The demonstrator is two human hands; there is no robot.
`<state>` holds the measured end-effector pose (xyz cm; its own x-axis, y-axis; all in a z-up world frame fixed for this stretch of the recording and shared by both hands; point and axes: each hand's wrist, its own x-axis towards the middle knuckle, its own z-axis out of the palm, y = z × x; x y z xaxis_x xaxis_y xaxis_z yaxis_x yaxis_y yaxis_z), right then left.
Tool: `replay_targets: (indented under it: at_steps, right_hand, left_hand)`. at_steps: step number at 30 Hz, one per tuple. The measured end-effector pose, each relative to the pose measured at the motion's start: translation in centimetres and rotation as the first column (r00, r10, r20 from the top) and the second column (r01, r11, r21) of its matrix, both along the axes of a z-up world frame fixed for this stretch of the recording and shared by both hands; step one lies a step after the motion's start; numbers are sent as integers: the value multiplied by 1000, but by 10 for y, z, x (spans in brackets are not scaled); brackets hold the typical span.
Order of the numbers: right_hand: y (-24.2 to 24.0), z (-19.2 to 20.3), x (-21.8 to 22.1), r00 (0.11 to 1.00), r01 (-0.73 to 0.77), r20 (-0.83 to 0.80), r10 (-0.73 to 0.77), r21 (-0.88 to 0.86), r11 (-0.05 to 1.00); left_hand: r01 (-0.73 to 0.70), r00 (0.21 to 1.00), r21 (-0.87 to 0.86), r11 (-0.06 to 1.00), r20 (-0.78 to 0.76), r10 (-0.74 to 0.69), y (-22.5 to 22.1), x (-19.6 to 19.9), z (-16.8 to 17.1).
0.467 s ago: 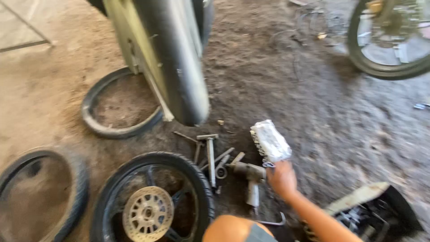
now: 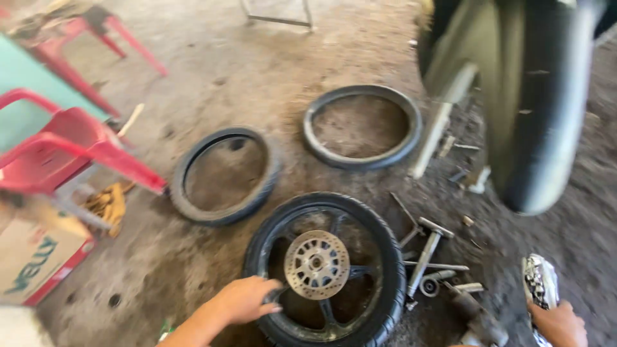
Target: Repairing a motorcycle tire by replacing the inner tube.
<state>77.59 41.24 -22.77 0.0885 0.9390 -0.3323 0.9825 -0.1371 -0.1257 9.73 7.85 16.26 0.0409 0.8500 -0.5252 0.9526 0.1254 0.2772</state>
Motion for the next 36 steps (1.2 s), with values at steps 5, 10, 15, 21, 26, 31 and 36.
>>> replay_targets:
  at_steps: [5, 10, 15, 21, 26, 31, 36]
  right_hand:
    - [14, 118, -76, 990, -100, -116, 81, -175, 979]
    - [-69, 395, -286, 775, -627, -474, 417, -497, 601]
    - [-106, 450, -405, 572, -819, -618, 539, -457, 346]
    - [-120, 403, -467, 519, -820, -793, 319, -358, 446]
    - [-147, 436, -471, 321, -831, -908, 269, -134, 540]
    - [-150, 432, -484, -66, -794, -733, 677, 450, 409]
    - [-157, 440, -492, -148, -797, -575, 804, 552, 248]
  left_hand:
    - [54, 952, 505, 861, 234, -197, 39, 49, 34]
    - [256, 920, 814, 522, -38, -391, 57, 108, 73]
    - [180, 946, 780, 599, 30, -322, 48, 109, 77]
    - [-410, 840, 543, 733, 538, 72, 21, 64, 74]
    - [-788, 445, 227, 572, 851, 277, 0, 36, 20]
    - [-818, 225, 23, 574, 932, 285, -8, 36, 11]
    - [-826, 274, 78, 559, 922, 275, -16, 31, 12]
